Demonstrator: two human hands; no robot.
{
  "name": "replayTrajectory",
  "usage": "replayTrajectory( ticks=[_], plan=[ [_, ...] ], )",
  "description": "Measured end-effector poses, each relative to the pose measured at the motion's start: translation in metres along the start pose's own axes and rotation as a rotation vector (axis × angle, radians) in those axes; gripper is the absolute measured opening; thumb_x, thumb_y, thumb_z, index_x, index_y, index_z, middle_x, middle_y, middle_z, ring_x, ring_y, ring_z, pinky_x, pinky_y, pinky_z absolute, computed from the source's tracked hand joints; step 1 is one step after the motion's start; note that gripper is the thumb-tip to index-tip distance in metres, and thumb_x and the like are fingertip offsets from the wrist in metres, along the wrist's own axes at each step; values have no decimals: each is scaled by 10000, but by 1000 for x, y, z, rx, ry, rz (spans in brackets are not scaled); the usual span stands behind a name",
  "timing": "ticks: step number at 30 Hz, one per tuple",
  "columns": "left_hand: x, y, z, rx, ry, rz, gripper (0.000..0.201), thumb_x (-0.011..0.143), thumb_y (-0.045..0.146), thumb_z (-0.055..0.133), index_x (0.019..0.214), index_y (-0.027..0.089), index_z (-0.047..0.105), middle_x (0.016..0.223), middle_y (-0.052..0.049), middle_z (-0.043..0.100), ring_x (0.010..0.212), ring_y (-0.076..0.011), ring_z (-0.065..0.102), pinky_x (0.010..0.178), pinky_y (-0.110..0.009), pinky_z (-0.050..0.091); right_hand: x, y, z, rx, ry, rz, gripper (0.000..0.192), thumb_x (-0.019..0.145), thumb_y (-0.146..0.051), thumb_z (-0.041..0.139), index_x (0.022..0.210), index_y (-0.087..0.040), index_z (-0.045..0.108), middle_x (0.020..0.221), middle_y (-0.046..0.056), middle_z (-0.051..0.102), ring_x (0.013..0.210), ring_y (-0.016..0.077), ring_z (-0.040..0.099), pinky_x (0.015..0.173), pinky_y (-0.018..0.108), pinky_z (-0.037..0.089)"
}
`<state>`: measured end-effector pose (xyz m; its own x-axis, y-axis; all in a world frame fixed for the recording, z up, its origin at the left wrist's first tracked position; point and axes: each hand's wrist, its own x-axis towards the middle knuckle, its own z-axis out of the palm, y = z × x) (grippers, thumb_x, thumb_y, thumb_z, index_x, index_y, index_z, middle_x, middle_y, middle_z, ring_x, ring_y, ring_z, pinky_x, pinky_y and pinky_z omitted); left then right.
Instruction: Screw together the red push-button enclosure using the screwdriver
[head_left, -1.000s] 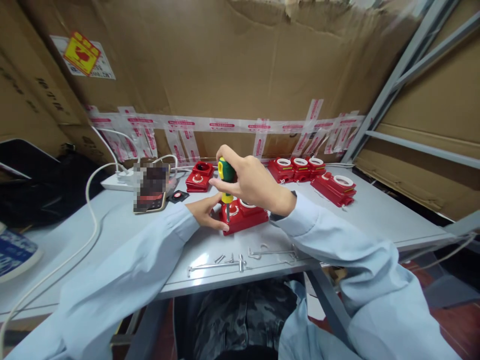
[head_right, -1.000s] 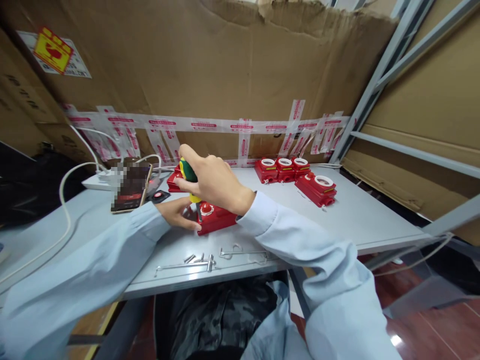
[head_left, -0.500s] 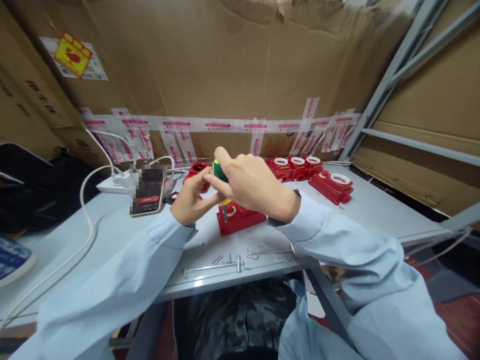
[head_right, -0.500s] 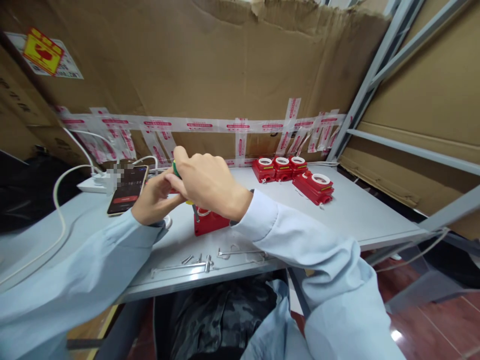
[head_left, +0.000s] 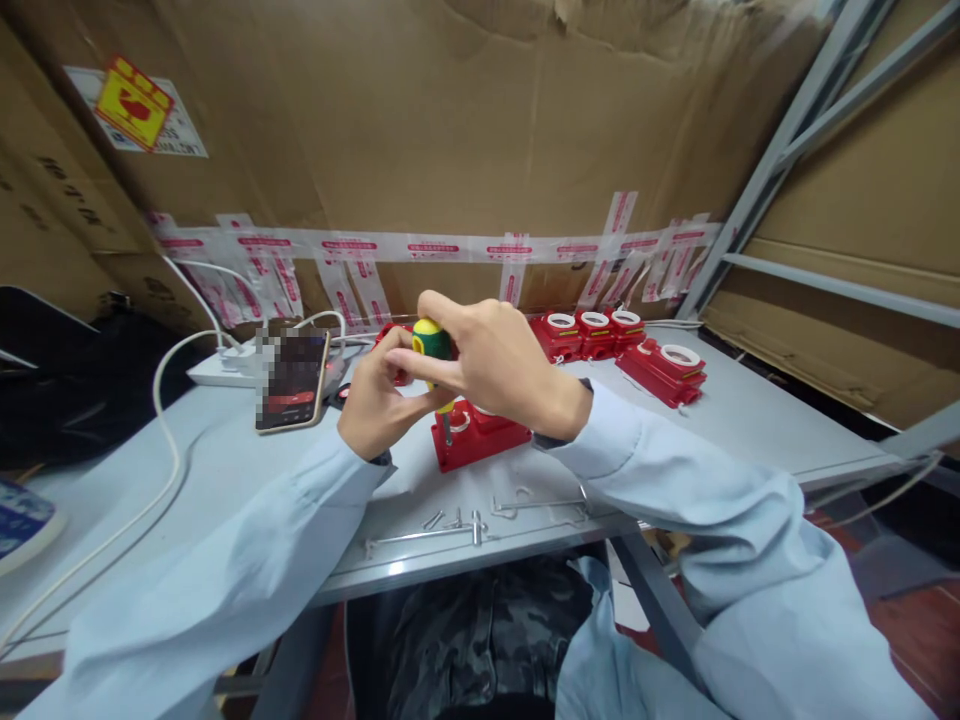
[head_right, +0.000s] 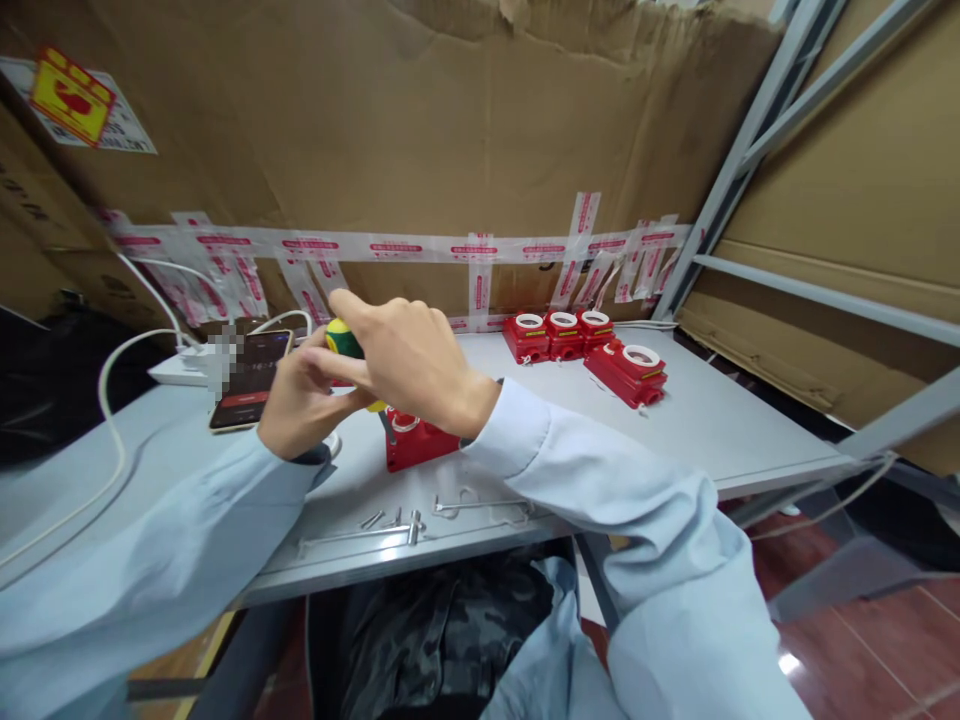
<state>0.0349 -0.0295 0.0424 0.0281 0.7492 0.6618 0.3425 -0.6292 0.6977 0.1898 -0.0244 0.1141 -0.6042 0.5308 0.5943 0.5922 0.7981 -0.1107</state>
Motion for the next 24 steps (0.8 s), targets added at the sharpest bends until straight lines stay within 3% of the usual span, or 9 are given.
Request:
replayTrajectory(
  ticks=[2,5,8,11,14,17,19,22,24],
  plan=[
    [1,2,-1,-36,12,22,355,609,284,814,722,188,491,702,31,506,669,-125,492,624,-260,416,-2,2,1,81,-21,-42,312,901,-431,497,1068,-176,560,864,52,662,760,168,583,666,263,371],
    [1,5,-4,-88,-89,-5,333,671,327,774,656,185,473,617,45,454,578,-104,445,547,-245,371,-5,10,-2,286,-57,-166,279,909,-290,501,1167,-190,530,1068,46,659,880,141,588,755,248,397],
    [-2,6,-3,-30,-132,-6,266,717,367,734,709,183,541,662,24,519,633,-128,496,591,-266,408,-4,13,-3,312,-50,-168,246,897,-308,524,1093,-169,577,969,30,675,822,126,586,735,237,394],
    [-7,4,2,78,-66,15,315,659,400,768,730,177,558,714,5,566,710,-161,531,659,-296,454,-3,5,1,154,1,-59,259,881,-364,544,1008,-149,609,845,31,666,740,135,574,660,245,367],
    [-8,3,6,66,-9,36,338,630,382,788,762,170,559,744,-7,570,739,-172,542,676,-301,483,-3,-3,3,78,8,-37,270,889,-367,529,1039,-156,605,901,48,672,785,153,587,677,254,368],
    [-7,3,8,-13,11,80,352,643,375,784,839,168,578,814,-30,588,749,-173,554,650,-284,502,-4,-2,0,196,-25,-125,298,895,-309,525,1153,-164,556,1058,62,659,911,161,588,767,266,393],
    [-7,2,8,-51,-42,83,296,677,354,765,818,166,586,806,-34,599,725,-172,566,627,-279,505,-5,3,-4,319,-69,-209,322,881,-239,540,1193,-161,519,1103,62,647,935,149,581,807,269,402],
    [-9,-1,9,-86,-185,62,168,760,292,698,745,172,581,737,-20,599,674,-168,578,617,-288,499,-4,9,-9,435,-107,-255,297,849,-203,569,1137,-161,511,1008,35,652,836,124,578,767,256,415],
    [-10,-3,9,-60,-168,66,168,762,271,691,708,179,561,695,-4,581,653,-161,566,628,-292,490,-4,9,-7,434,-73,-221,276,817,-229,595,1068,-164,502,898,5,631,750,113,557,706,244,407]
  ],
)
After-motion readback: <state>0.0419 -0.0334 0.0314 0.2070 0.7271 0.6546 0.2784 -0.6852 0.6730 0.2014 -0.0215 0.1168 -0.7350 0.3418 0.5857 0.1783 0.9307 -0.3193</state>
